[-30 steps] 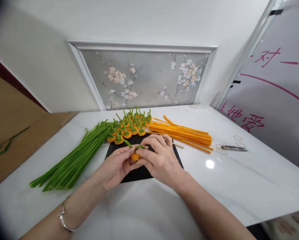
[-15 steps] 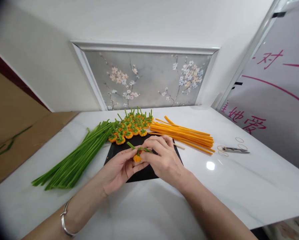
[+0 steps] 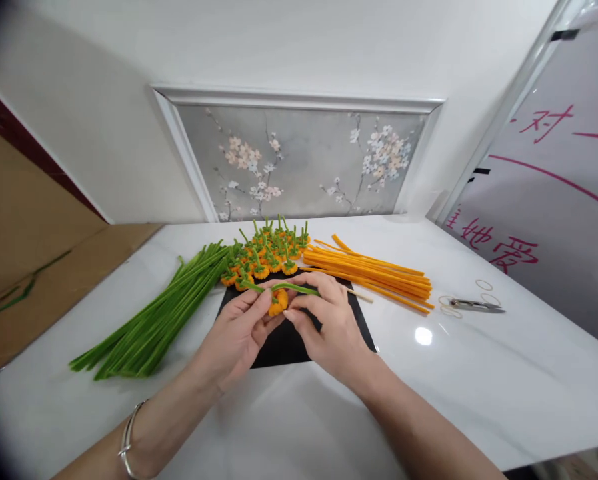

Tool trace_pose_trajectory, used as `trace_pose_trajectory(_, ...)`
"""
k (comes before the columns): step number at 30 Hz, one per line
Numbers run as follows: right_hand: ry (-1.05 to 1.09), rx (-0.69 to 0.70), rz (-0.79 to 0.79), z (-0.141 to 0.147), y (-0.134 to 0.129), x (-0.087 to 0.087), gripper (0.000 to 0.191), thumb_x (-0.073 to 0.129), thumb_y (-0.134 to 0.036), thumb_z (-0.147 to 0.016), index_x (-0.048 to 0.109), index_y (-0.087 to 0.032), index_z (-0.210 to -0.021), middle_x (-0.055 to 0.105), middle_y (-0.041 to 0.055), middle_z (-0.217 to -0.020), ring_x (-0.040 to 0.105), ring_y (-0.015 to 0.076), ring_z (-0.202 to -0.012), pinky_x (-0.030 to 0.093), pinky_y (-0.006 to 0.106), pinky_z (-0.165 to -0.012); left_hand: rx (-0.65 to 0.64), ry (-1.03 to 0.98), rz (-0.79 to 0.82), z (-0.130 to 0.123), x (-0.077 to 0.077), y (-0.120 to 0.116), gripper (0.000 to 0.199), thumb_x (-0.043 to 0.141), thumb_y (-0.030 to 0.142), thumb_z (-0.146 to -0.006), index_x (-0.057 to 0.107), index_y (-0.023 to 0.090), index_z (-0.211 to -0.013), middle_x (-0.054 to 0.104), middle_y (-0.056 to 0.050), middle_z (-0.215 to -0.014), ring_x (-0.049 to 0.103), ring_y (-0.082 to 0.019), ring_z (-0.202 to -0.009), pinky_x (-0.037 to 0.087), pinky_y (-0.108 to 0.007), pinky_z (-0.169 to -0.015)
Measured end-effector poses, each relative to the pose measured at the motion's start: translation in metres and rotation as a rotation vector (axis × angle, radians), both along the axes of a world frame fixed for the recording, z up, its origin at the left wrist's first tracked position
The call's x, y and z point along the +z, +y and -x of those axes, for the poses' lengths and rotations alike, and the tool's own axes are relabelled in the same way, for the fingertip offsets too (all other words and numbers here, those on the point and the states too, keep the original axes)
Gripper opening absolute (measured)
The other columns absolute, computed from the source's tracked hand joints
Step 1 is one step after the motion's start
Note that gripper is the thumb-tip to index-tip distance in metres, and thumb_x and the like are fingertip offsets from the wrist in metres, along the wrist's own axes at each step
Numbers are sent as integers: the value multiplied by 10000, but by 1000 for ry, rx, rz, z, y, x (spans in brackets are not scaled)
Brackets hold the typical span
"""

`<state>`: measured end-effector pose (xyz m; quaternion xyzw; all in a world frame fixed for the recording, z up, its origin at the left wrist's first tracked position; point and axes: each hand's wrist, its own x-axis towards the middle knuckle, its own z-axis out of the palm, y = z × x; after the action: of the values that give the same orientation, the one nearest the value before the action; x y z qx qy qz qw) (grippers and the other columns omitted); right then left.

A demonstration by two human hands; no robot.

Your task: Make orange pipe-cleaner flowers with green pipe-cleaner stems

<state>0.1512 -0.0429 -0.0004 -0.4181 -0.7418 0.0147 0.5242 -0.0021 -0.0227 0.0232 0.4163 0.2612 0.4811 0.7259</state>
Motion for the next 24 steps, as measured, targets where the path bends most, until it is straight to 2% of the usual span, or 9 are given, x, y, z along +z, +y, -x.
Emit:
trace_pose_trajectory(4,43,17,53,5,0,-1,102,551,-158,-859,640,-193,-895,593,114,-1157,557,238,-1097,439,450,-927,0,41,-72,-2,-4,-2,200,606,270,-851,710,191,-1003,660,-62,-1117,597,-149,-1016,460,-268,-922)
trace_pose_trajectory(7,-9,-7,30,3,-1,1,125,531,-134,-857,640,-190,-886,594,108,-1170,558,232,-1092,431,435,-905,-28,58,-69,-2,-6,-2,204,604,277,-852,711,196,-1006,648,-61,-1150,582,-158,-1051,452,-274,-933)
trace_pose_trajectory(13,-363,-143,-201,0,-5,2,187,511,-90,-882,624,-201,-980,632,52,-1196,528,212,-1142,325,416,-938,-47,-2,47,-1,-2,-1,157,622,248,-843,719,159,-928,687,-52,-1005,617,-118,-917,483,-227,-874)
trace_pose_trajectory(16,-489,-173,-250,3,-6,1,205,484,-95,-910,616,-205,-1022,614,40,-1247,509,206,-1172,293,416,-953,-20,-4,65,-1,-1,-1,162,602,244,-857,715,156,-933,692,-52,-985,623,-113,-890,498,-214,-837)
trace_pose_trajectory(18,-468,-183,-235,4,-6,2,179,506,-122,-904,626,-220,-993,607,38,-1249,506,219,-1171,306,421,-947,-10,27,43,0,-2,0,190,588,263,-866,711,162,-969,692,-60,-1012,625,-121,-899,502,-216,-826)
trace_pose_trajectory(21,-313,-124,-147,2,-7,6,83,559,-187,-875,628,-225,-899,606,60,-1201,537,226,-1115,379,407,-913,15,129,-51,1,-8,4,243,577,315,-870,705,181,-1027,678,-71,-1092,617,-158,-973,499,-251,-856)
trace_pose_trajectory(24,-148,-33,-31,1,-7,8,90,545,-216,-881,588,-222,-960,620,81,-1094,591,196,-1008,470,341,-824,22,296,-202,4,-15,8,267,579,338,-865,705,198,-1055,637,-72,-1199,572,-199,-1100,459,-296,-951)
